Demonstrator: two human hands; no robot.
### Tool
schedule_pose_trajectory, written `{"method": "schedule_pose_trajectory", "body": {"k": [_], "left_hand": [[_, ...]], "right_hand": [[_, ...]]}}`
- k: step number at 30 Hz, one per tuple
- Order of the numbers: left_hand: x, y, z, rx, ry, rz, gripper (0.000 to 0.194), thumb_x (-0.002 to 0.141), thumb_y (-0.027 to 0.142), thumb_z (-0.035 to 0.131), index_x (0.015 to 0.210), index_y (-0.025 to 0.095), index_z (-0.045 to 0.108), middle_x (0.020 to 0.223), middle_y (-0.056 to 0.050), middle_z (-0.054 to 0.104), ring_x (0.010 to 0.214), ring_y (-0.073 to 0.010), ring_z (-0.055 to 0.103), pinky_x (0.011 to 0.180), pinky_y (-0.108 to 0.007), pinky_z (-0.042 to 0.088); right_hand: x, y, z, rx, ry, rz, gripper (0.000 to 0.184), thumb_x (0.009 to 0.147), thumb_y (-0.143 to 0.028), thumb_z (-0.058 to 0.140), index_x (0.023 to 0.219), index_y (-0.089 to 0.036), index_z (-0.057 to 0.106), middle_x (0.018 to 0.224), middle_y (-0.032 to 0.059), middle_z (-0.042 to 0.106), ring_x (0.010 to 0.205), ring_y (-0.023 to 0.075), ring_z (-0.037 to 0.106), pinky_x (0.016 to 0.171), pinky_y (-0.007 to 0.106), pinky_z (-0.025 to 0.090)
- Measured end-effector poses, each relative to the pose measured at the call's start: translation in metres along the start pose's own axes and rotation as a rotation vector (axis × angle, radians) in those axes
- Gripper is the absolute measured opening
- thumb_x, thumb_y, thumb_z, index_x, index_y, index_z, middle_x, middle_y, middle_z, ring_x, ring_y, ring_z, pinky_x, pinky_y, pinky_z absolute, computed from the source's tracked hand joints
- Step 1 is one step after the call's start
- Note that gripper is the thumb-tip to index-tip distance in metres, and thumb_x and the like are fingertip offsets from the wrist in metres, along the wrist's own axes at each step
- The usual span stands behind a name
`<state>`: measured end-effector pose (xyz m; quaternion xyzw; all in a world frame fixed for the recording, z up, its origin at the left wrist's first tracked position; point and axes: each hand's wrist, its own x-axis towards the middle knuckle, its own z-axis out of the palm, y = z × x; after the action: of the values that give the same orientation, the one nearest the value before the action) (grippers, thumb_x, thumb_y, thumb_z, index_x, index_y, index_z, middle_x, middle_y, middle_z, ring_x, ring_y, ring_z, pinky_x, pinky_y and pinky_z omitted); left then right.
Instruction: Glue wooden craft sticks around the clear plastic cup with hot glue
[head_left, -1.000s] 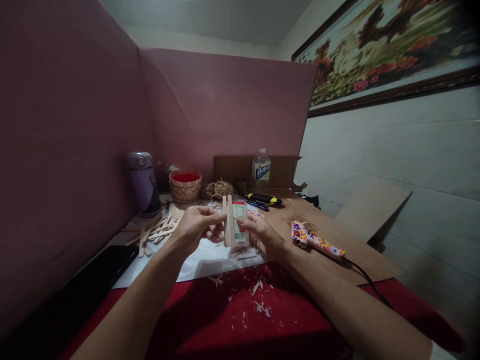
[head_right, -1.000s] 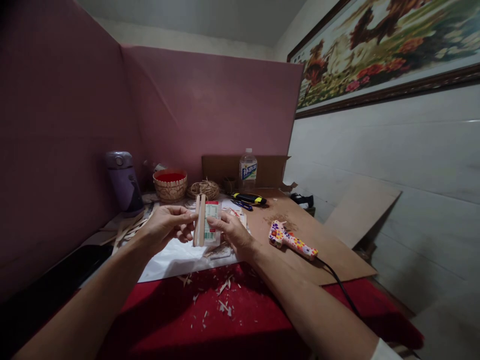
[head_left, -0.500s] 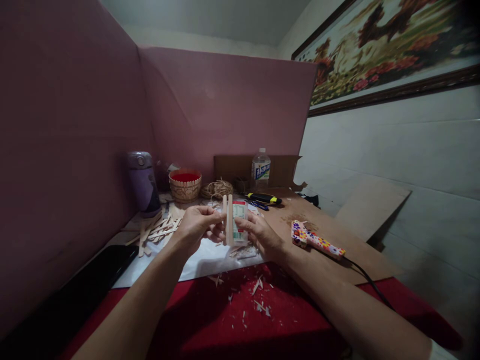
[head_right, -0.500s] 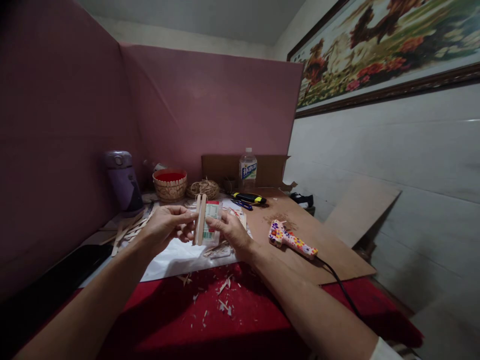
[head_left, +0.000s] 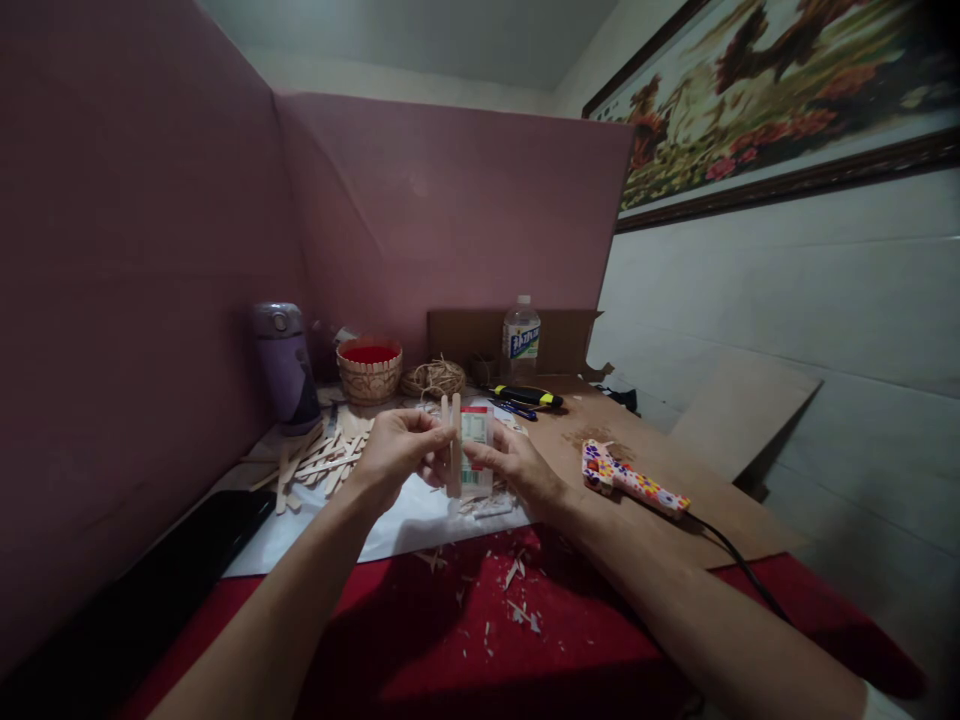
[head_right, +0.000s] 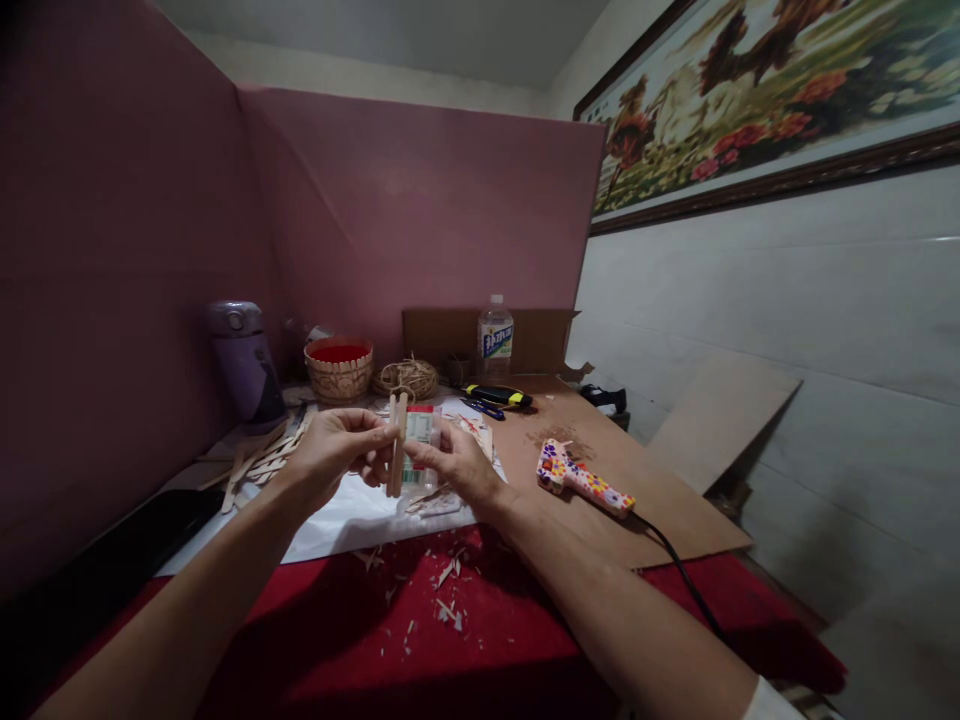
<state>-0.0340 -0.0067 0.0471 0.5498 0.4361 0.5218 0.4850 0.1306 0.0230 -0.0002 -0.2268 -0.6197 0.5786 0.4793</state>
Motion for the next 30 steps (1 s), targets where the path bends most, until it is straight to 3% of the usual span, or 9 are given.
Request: {"method": "schedule_pose_trajectory", "body": {"k": [4, 10, 14, 18, 22, 30], "left_hand": [[0.001, -0.001, -0.004, 0.045, 0.018, 0.083, 0.032, 0.060, 0.036, 0.081, 0.059, 0.013, 0.058, 0.047, -0.002, 0.059, 0.034, -0.0120, 0.052, 0.033, -0.022, 0.038], [0.006, -0.006, -0.004, 0.184, 0.181, 0.293, 0.032, 0.067, 0.042, 0.077, 0.076, 0.013, 0.069, 0.060, 0.001, 0.058, 0.053, -0.0089, 0.050, 0.046, -0.021, 0.040], [0.005, -0.005, -0.002, 0.281, 0.154, 0.378, 0.043, 0.067, 0.044, 0.077, 0.100, 0.016, 0.072, 0.091, -0.005, 0.066, 0.079, -0.0163, 0.059, 0.065, -0.027, 0.045], [0.002, -0.003, 0.000, 0.365, 0.057, 0.437, 0.049, 0.067, 0.040, 0.077, 0.112, 0.021, 0.070, 0.124, -0.009, 0.061, 0.110, -0.0261, 0.056, 0.078, -0.034, 0.045], [0.002, -0.005, -0.001, 0.414, 0.033, 0.450, 0.051, 0.070, 0.041, 0.074, 0.118, 0.023, 0.067, 0.134, -0.010, 0.056, 0.120, -0.0297, 0.051, 0.085, -0.038, 0.045], [0.002, -0.005, -0.004, 0.524, -0.010, 0.509, 0.061, 0.073, 0.045, 0.071, 0.129, 0.025, 0.059, 0.142, -0.010, 0.051, 0.129, -0.0328, 0.043, 0.095, -0.047, 0.043]], "right_hand": [[-0.003, -0.007, 0.001, 0.097, 0.061, 0.058, 0.039, 0.077, -0.045, 0.070, 0.109, -0.022, 0.065, 0.100, 0.0050, 0.071, 0.090, 0.0228, 0.067, 0.074, 0.034, 0.053], [-0.006, -0.012, 0.001, 0.166, 0.069, 0.079, 0.040, 0.080, -0.046, 0.068, 0.112, -0.021, 0.065, 0.101, 0.0063, 0.073, 0.086, 0.0224, 0.069, 0.074, 0.035, 0.054], [-0.004, -0.010, 0.001, 0.216, 0.060, 0.059, 0.038, 0.083, -0.044, 0.065, 0.114, -0.022, 0.065, 0.102, 0.0063, 0.073, 0.086, 0.0217, 0.069, 0.077, 0.036, 0.054], [-0.003, -0.009, 0.001, 0.246, 0.022, 0.049, 0.040, 0.083, -0.043, 0.065, 0.117, -0.023, 0.064, 0.106, 0.0064, 0.072, 0.087, 0.0224, 0.069, 0.077, 0.037, 0.055], [-0.003, -0.009, 0.001, 0.252, 0.020, 0.057, 0.046, 0.080, -0.044, 0.068, 0.120, -0.022, 0.062, 0.107, 0.0068, 0.071, 0.093, 0.0242, 0.068, 0.076, 0.037, 0.055], [-0.003, -0.010, 0.001, 0.268, -0.014, 0.073, 0.041, 0.081, -0.041, 0.067, 0.118, -0.023, 0.063, 0.111, 0.0068, 0.071, 0.097, 0.0231, 0.067, 0.078, 0.036, 0.054]]}}
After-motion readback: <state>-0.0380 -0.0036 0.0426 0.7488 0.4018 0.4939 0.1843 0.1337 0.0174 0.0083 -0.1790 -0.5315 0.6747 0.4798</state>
